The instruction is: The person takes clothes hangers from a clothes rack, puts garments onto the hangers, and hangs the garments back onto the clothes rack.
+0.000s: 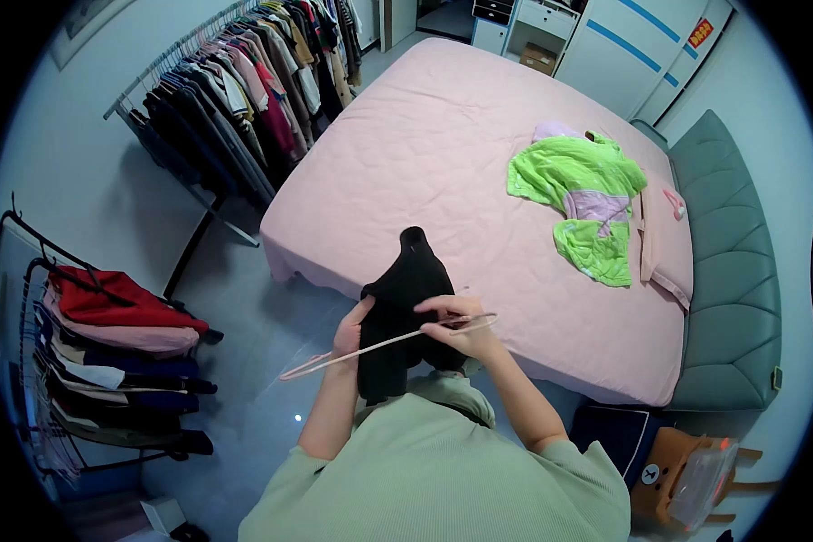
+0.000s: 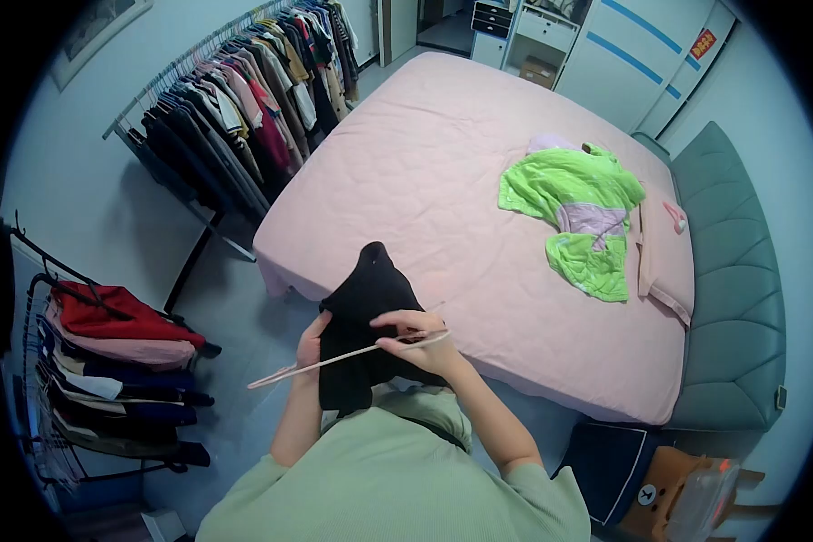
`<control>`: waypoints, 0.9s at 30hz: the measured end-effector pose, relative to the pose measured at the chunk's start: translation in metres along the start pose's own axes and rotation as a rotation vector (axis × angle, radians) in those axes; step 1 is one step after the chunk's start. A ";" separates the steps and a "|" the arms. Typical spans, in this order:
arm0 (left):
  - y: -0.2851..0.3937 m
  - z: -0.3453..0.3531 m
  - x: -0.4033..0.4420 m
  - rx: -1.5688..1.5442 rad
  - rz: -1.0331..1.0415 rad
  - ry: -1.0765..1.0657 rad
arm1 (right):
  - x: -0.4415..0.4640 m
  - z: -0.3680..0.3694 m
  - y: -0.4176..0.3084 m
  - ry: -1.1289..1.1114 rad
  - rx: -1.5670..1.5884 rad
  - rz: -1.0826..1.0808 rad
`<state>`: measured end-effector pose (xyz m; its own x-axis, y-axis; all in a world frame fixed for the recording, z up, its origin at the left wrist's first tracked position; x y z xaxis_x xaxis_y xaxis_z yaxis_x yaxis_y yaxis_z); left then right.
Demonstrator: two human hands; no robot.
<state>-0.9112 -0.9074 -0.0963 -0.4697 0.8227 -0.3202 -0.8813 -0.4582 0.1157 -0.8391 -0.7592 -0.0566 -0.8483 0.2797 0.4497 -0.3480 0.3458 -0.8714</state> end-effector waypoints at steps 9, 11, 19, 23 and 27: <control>-0.024 0.058 -0.006 0.176 -0.031 -0.184 | -0.004 -0.003 0.021 0.139 0.368 0.410; -0.031 0.048 0.002 0.140 -0.022 -0.262 | -0.007 -0.007 0.023 0.183 0.369 0.398; -0.040 0.048 -0.007 0.517 0.126 -0.153 | -0.013 -0.009 0.045 0.561 0.428 0.379; -0.030 -0.030 -0.015 1.167 -0.009 -0.067 | -0.001 -0.035 0.056 0.742 0.445 0.428; 0.024 0.031 -0.061 1.481 -0.239 -0.386 | 0.013 -0.046 0.043 0.722 0.361 0.294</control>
<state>-0.9055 -0.9583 -0.0451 -0.0942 0.9664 -0.2391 -0.0871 0.2313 0.9690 -0.8471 -0.6994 -0.0790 -0.5041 0.8574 0.1039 -0.3634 -0.1015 -0.9261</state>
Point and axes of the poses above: each hand's wrist, its own x-axis towards the middle knuckle, its own z-axis out of the palm, y = z × x, the point moved 4 cm from there along x, towards the middle knuckle, and after that the axes turned 11 degrees about y, right-handed, at the moved point
